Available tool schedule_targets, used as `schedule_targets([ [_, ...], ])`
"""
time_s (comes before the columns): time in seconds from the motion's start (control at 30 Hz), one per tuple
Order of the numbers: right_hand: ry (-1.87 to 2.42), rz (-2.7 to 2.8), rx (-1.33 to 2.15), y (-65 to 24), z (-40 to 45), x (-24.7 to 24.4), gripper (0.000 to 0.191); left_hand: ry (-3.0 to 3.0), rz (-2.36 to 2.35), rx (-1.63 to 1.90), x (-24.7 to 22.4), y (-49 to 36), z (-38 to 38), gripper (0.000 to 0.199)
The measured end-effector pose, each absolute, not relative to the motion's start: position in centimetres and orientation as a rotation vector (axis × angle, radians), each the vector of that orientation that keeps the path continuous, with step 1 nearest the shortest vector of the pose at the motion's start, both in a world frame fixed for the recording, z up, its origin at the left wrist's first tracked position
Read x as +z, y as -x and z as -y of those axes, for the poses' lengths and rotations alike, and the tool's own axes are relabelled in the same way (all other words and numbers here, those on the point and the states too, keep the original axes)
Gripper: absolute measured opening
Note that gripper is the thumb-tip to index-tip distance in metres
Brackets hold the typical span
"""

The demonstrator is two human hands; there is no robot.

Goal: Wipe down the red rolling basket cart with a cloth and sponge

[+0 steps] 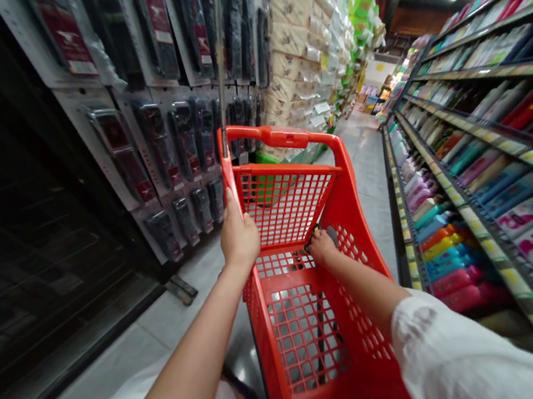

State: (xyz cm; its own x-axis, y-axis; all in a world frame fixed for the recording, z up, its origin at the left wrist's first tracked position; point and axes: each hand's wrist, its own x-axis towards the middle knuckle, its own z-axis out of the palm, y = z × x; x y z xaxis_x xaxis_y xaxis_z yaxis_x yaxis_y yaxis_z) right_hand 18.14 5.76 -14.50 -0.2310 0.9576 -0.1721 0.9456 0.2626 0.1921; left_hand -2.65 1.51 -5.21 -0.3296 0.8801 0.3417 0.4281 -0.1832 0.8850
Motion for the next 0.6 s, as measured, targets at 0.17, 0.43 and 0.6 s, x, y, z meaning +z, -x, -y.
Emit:
schedule_targets([
  [0.17,-2.023,-2.021,-0.011,-15.6,-1.6,-19.0,0.036,-1.46,-1.674,1.57,-5.8,2.7,-2.1,0.073],
  [0.43,-1.338,-2.768,-0.318,-9.5,2.1,-20.2,0.039,-1.53,-1.627,1.579,-5.6,3.0,-1.9,0.071],
  [0.6,-1.952,-2.312,-0.25,-12.8,-0.1,-20.1,0.05,-1.514,-1.619,1.583,-5.8,3.0,-1.2,0.069],
])
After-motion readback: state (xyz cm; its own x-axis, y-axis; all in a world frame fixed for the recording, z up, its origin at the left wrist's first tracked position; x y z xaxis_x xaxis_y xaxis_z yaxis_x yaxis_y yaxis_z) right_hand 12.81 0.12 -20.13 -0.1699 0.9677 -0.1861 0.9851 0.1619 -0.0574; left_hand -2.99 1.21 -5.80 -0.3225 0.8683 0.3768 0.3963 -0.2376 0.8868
